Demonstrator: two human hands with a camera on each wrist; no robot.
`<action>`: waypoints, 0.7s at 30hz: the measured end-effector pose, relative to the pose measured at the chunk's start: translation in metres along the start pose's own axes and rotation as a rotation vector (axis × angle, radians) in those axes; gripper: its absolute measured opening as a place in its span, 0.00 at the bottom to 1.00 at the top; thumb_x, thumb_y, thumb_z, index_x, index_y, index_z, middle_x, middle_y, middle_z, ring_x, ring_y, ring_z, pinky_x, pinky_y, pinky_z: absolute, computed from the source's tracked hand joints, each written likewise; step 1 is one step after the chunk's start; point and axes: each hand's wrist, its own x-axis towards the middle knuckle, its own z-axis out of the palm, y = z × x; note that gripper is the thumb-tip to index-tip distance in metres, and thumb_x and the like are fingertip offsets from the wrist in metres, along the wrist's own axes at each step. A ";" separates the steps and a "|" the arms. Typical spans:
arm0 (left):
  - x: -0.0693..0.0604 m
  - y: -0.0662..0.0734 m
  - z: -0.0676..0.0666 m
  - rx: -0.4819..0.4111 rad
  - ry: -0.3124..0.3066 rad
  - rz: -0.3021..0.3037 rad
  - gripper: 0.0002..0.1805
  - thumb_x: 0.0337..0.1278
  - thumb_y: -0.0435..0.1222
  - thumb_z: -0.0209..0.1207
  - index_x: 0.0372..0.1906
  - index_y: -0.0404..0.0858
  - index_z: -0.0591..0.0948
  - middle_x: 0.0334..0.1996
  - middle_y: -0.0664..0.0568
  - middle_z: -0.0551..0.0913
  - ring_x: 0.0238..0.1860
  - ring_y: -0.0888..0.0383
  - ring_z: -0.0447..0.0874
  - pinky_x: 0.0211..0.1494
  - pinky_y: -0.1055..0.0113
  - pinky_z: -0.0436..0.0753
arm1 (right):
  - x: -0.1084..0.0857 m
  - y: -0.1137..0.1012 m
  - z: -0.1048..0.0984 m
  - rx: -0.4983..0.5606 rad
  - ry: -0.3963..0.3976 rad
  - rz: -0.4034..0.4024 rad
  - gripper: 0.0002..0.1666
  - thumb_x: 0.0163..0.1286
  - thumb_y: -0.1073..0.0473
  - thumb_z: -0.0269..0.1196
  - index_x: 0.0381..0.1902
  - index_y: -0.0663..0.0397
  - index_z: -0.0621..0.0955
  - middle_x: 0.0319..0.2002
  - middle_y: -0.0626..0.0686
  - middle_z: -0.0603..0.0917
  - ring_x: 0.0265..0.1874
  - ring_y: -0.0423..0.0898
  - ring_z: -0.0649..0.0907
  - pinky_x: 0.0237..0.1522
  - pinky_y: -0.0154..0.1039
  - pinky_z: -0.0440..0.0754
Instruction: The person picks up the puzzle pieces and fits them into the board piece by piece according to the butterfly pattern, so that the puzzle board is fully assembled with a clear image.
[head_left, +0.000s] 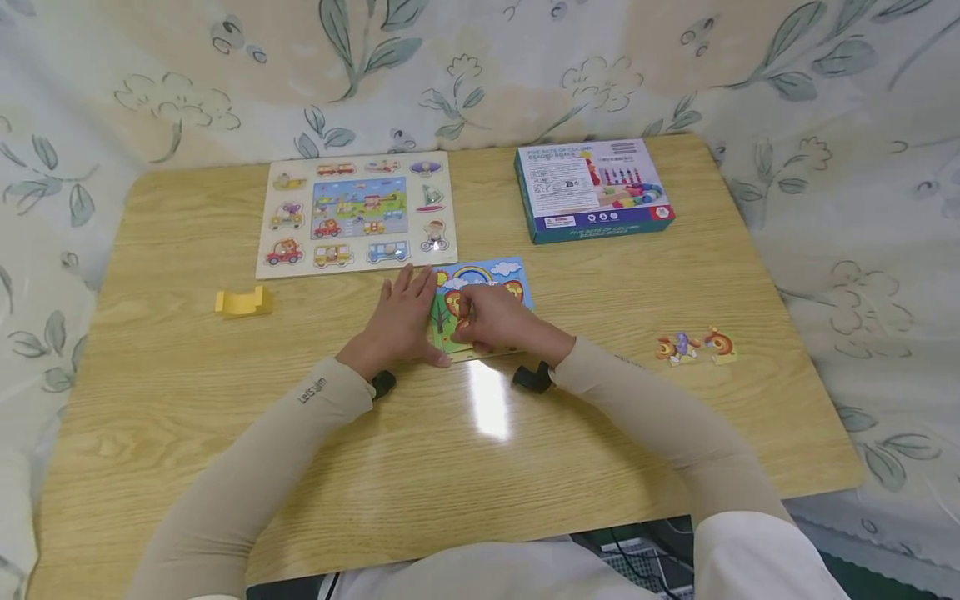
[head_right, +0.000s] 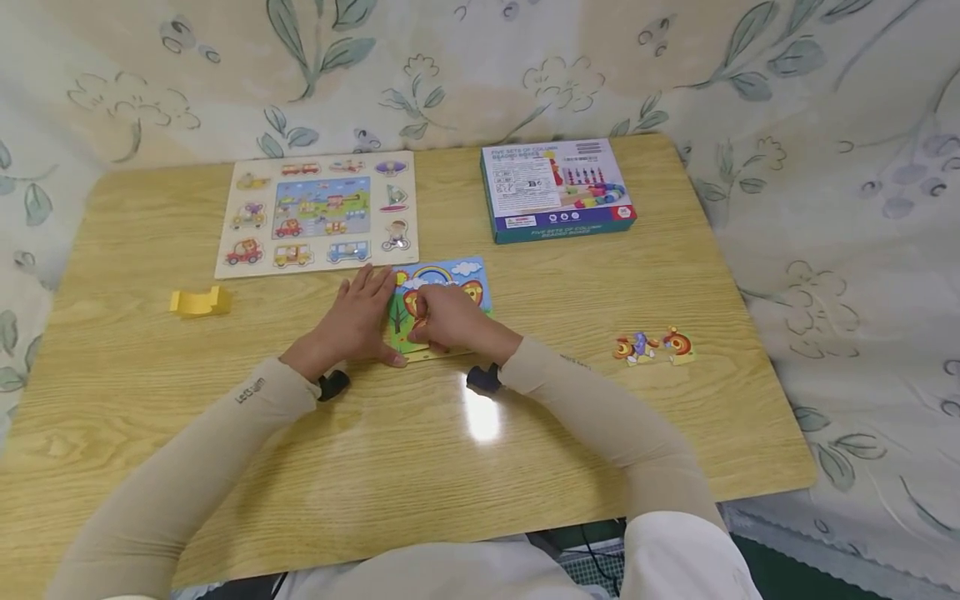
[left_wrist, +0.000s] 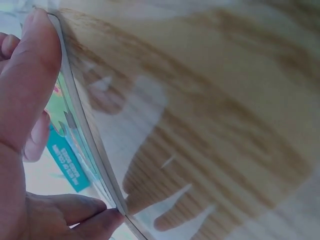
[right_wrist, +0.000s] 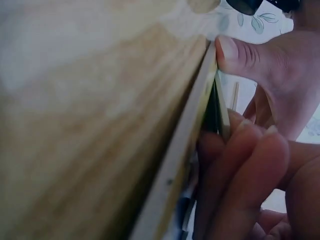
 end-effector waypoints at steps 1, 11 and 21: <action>0.000 0.000 0.000 -0.001 0.001 0.000 0.75 0.25 0.62 0.75 0.75 0.32 0.46 0.77 0.41 0.45 0.77 0.39 0.32 0.75 0.38 0.42 | 0.001 -0.001 -0.001 -0.008 -0.005 0.006 0.18 0.57 0.51 0.71 0.34 0.53 0.74 0.15 0.49 0.82 0.13 0.41 0.83 0.21 0.32 0.74; 0.000 0.003 -0.001 0.007 0.007 0.001 0.74 0.24 0.61 0.76 0.75 0.31 0.47 0.77 0.40 0.46 0.77 0.38 0.33 0.75 0.37 0.43 | 0.004 0.004 -0.002 -0.089 -0.005 0.013 0.21 0.55 0.47 0.72 0.29 0.53 0.73 0.16 0.46 0.78 0.17 0.41 0.79 0.22 0.33 0.69; 0.000 0.004 -0.003 0.018 -0.014 -0.014 0.74 0.26 0.62 0.74 0.75 0.32 0.47 0.77 0.40 0.45 0.77 0.38 0.33 0.75 0.37 0.43 | -0.001 0.009 0.006 0.011 0.061 -0.089 0.10 0.68 0.56 0.59 0.27 0.52 0.77 0.14 0.46 0.80 0.11 0.39 0.77 0.16 0.30 0.70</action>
